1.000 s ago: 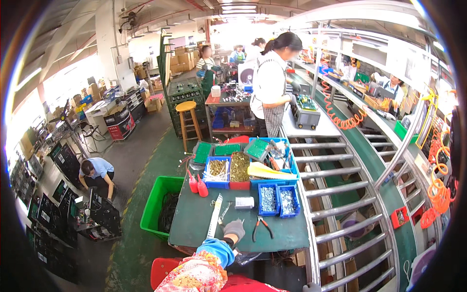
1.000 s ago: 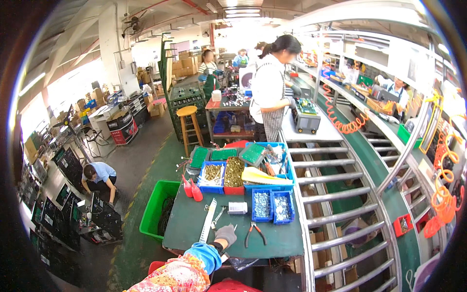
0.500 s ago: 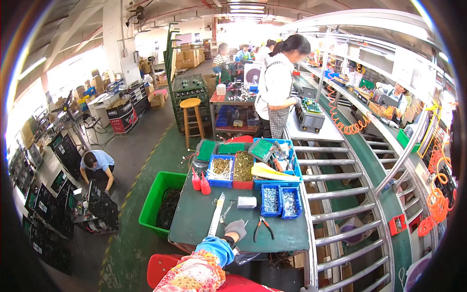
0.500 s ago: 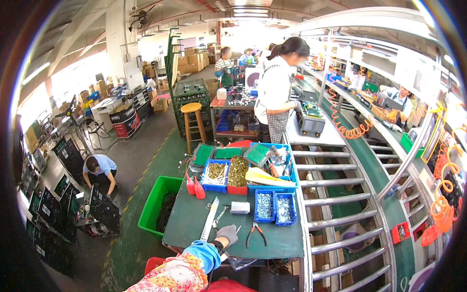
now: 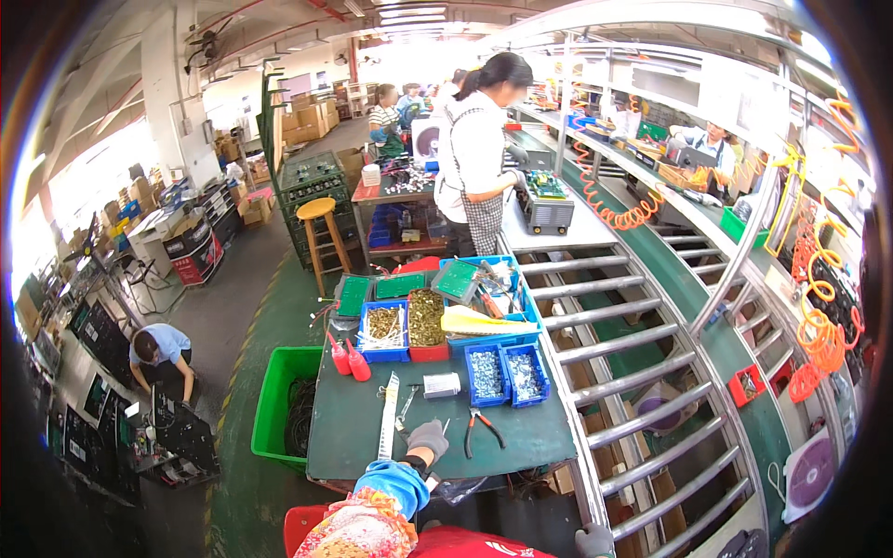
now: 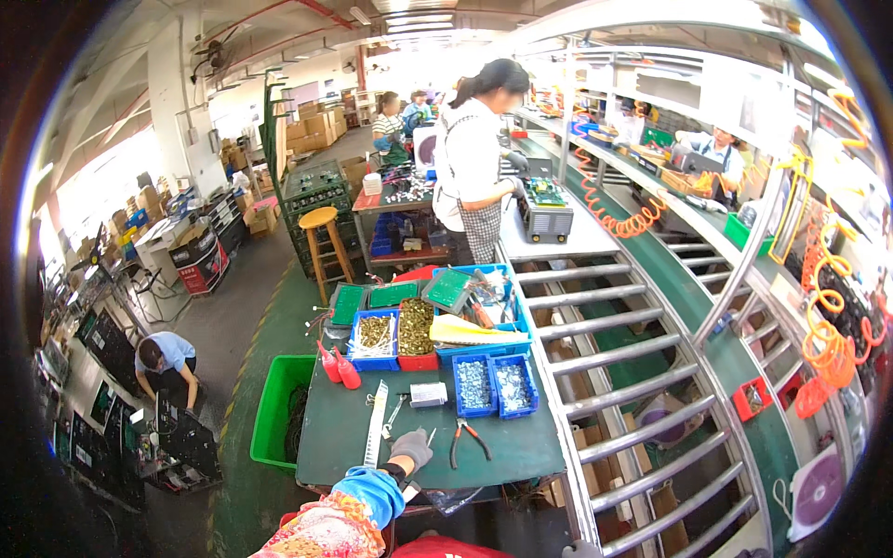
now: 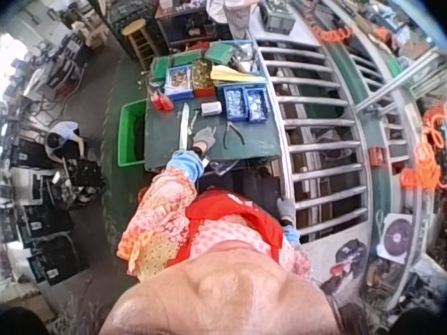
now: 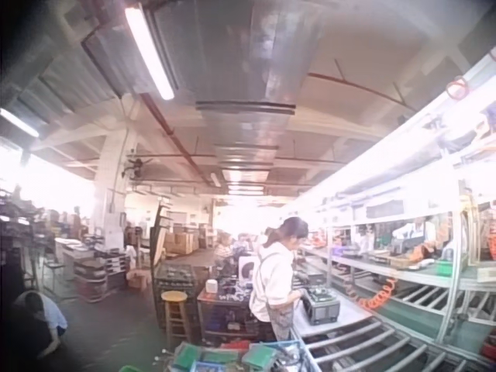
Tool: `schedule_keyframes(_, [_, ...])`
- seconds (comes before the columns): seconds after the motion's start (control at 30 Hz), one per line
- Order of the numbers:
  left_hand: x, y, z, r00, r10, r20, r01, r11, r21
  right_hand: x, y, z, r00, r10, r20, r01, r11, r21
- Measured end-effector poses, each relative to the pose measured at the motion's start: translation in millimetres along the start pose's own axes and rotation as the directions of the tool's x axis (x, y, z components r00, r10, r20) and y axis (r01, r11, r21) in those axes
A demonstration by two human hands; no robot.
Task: Inspecting circuit boards and using a squeeze bottle to apply liquid for assembly in an electronics factory.
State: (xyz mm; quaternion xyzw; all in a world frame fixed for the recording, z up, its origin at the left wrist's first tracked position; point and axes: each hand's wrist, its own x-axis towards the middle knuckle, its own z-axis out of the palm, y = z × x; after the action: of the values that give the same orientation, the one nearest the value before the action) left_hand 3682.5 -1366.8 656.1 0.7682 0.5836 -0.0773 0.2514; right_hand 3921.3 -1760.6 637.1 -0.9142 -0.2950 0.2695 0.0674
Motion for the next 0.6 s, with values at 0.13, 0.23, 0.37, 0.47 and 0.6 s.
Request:
schedule_keyframes(0.13, [2.9,-0.1,1.5,1.000,-0.008,-0.012,0.008,1.000,-0.001,1.0,0.1,1.4,0.999,-0.009,-0.037,0.010,1.000,0.012])
schedule_keyframes(0.23, [2.9,-0.4,1.6,1.000,-0.020,-0.001,0.020,1.000,-0.021,3.2,1.6,3.5,0.999,-0.025,-0.045,0.026,1.000,0.018])
schedule_keyframes(0.37, [3.9,-1.0,3.2,1.000,-0.015,-0.023,0.015,1.000,-0.019,4.9,5.3,6.2,0.999,-0.019,-0.046,0.021,0.999,0.028])
schedule_keyframes(0.47, [5.7,-2.0,5.5,0.999,-0.017,-0.033,0.016,0.999,-0.034,7.8,8.7,9.9,0.999,-0.011,-0.049,0.011,1.000,0.000])
schedule_keyframes(0.6, [8.0,-3.3,6.8,1.000,-0.024,-0.014,0.023,0.998,-0.055,12.1,11.8,16.0,0.998,-0.010,-0.068,0.008,1.000,-0.030])
